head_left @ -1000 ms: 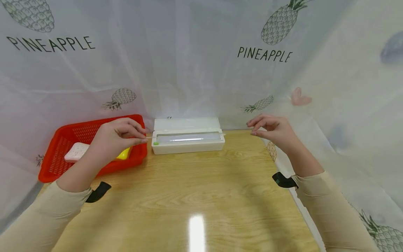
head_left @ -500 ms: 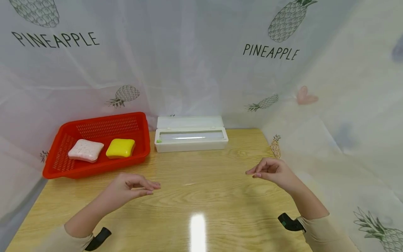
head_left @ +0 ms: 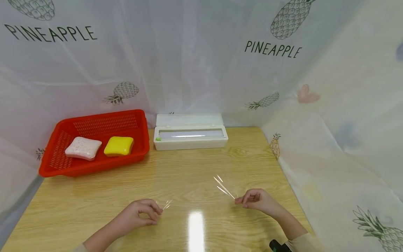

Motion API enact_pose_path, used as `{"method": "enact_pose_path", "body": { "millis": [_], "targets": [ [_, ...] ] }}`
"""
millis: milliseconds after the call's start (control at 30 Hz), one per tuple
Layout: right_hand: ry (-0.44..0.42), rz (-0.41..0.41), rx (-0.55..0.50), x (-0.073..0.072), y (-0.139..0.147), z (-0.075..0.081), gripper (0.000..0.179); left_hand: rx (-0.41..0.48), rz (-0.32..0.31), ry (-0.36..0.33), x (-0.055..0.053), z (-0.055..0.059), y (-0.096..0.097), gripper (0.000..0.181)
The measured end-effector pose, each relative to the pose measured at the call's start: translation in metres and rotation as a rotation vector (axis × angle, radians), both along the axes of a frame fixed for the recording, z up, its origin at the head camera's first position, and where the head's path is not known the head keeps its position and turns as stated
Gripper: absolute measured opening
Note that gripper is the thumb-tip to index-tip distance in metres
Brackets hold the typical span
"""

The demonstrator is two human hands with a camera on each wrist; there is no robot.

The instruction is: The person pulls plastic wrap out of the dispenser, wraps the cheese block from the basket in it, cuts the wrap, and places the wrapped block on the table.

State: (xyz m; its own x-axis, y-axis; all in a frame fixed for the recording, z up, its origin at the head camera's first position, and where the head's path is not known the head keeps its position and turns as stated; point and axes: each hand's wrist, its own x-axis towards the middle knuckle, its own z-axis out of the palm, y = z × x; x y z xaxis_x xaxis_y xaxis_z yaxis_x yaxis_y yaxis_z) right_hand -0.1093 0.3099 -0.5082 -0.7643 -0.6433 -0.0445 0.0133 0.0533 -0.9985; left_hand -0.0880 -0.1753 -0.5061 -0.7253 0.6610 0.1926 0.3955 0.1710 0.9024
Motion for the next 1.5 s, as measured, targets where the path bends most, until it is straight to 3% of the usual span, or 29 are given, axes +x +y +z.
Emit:
{"method": "enact_pose_path", "body": {
  "millis": [233,433,567,700,933,1067,1333,1500],
  "targets": [
    [0.021,0.029,0.041,-0.005,-0.003,-0.032,0.005,-0.007,0.039,0.133,0.001,-0.040,0.004,0.009],
    [-0.026,0.017,0.101,-0.009,-0.004,-0.046,0.013,-0.060,0.067,0.148,0.003,-0.060,0.005,0.009],
    [-0.046,0.008,0.118,-0.010,-0.005,-0.051,0.014,-0.077,0.061,0.119,0.001,-0.064,0.005,0.008],
    [-0.045,-0.005,0.118,-0.012,-0.007,-0.053,0.020,-0.116,0.062,0.141,-0.002,-0.066,0.004,0.006],
    [-0.065,-0.114,0.117,-0.013,-0.014,-0.059,0.029,-0.157,0.049,0.172,-0.004,-0.067,0.003,0.012],
    [-0.075,-0.151,0.100,-0.012,-0.016,-0.061,0.031,-0.164,0.045,0.170,-0.003,-0.068,0.004,0.023],
    [-0.105,-0.172,0.070,-0.010,-0.015,-0.064,0.034,-0.177,0.012,0.199,0.001,-0.066,0.002,0.007],
    [-0.093,-0.180,0.102,-0.009,-0.014,-0.062,0.035,-0.188,0.001,0.208,0.005,-0.068,-0.003,0.013]
  ]
}}
